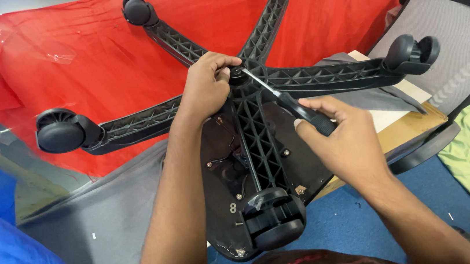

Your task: The person assembles an office chair base by attaching the gas lift cylinder to the five-star base using a screwdriver and screws. They tighten multiple screws to secure the connection between the base and the cylinder.

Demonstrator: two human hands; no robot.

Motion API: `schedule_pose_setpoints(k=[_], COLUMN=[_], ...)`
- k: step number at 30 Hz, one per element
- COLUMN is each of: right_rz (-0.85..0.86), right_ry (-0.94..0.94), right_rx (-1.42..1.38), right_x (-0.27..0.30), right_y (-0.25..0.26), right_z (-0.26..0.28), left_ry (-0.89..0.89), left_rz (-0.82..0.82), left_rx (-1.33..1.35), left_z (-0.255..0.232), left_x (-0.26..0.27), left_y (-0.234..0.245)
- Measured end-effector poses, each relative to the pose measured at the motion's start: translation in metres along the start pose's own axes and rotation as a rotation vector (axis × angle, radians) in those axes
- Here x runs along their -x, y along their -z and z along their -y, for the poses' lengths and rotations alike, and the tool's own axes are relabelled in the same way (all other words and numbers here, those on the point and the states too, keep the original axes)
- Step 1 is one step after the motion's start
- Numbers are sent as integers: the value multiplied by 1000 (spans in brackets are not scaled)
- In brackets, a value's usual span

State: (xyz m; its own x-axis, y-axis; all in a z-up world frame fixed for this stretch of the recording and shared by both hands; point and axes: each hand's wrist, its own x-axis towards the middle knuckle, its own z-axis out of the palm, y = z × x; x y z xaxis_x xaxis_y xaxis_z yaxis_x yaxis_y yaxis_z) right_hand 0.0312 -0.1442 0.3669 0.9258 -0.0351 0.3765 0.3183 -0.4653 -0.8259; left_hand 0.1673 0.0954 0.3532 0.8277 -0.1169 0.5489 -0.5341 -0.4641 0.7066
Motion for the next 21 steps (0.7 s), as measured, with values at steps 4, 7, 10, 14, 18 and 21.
schedule_pose_setpoints(k=[4, 7, 10, 14, 18, 21], right_rz=[9, 35, 72, 79, 117, 104], right_ry=[16, 95, 74, 192, 181, 207], right_rx=[226, 283, 311, 379, 447, 437], right_x=[-11, -17, -22, -32, -37, -36], right_y=[14, 21, 25, 25, 25, 19], right_z=[25, 39, 49, 56, 59, 59], left_ry=[-82, -98, -74, -46, 132, 225], left_rz=[-25, -42, -43, -61, -72, -56], left_rx=[-50, -70, -70, -22, 60, 103], left_z=[6, 9, 11, 7, 0, -3], left_x=[-3, -4, -3, -1, 2, 0], left_y=[-4, -7, -6, -4, -2, -1])
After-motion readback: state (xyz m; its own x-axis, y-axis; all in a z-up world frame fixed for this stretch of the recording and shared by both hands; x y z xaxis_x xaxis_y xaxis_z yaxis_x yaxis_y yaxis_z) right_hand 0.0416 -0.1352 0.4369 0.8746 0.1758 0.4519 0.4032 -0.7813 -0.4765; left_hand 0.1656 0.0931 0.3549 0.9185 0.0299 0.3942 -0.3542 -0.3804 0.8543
